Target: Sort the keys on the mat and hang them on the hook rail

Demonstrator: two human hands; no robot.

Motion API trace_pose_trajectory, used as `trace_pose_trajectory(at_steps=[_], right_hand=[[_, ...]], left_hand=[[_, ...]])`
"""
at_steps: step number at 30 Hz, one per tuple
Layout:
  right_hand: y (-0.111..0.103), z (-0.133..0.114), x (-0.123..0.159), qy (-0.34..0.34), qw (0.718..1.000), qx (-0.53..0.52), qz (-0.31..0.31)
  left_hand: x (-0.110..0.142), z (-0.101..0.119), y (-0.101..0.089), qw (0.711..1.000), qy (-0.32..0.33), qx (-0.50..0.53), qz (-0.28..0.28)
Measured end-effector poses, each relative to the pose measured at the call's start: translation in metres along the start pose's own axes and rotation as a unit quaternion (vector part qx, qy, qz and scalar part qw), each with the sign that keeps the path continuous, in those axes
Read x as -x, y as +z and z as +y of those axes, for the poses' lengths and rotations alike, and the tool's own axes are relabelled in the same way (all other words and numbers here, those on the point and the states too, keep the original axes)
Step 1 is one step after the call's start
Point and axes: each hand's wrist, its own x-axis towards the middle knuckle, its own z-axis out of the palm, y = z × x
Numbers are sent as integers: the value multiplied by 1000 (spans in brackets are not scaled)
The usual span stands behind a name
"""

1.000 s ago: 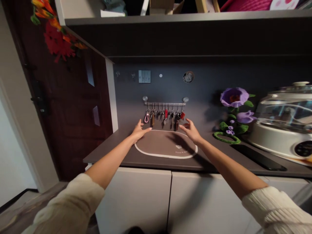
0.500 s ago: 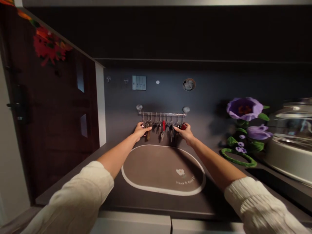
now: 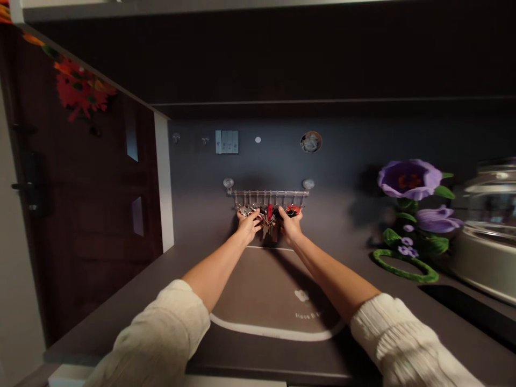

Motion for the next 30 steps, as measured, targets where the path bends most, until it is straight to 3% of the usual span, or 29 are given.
trace_pose_trajectory(at_steps=[3, 9, 15, 22, 26, 30], right_hand=[[16, -7, 2, 71, 993, -61, 69], [29, -33, 1, 112, 977, -77, 164], [29, -50, -11, 108, 977, -23, 183], [21, -82, -16, 78, 977, -140, 141], [14, -89, -3, 68, 988, -136, 36], [2, -79, 22, 92, 990, -59, -85]], left_hand=[[3, 8, 19, 997, -32, 66, 38], [7, 36, 38, 984, -121, 119, 53], [3, 55, 46, 977, -153, 134, 61], [3, 85, 51, 984, -129, 114, 42], [18, 89, 44, 993, -113, 45, -7], [40, 78, 22, 990, -103, -82, -55]])
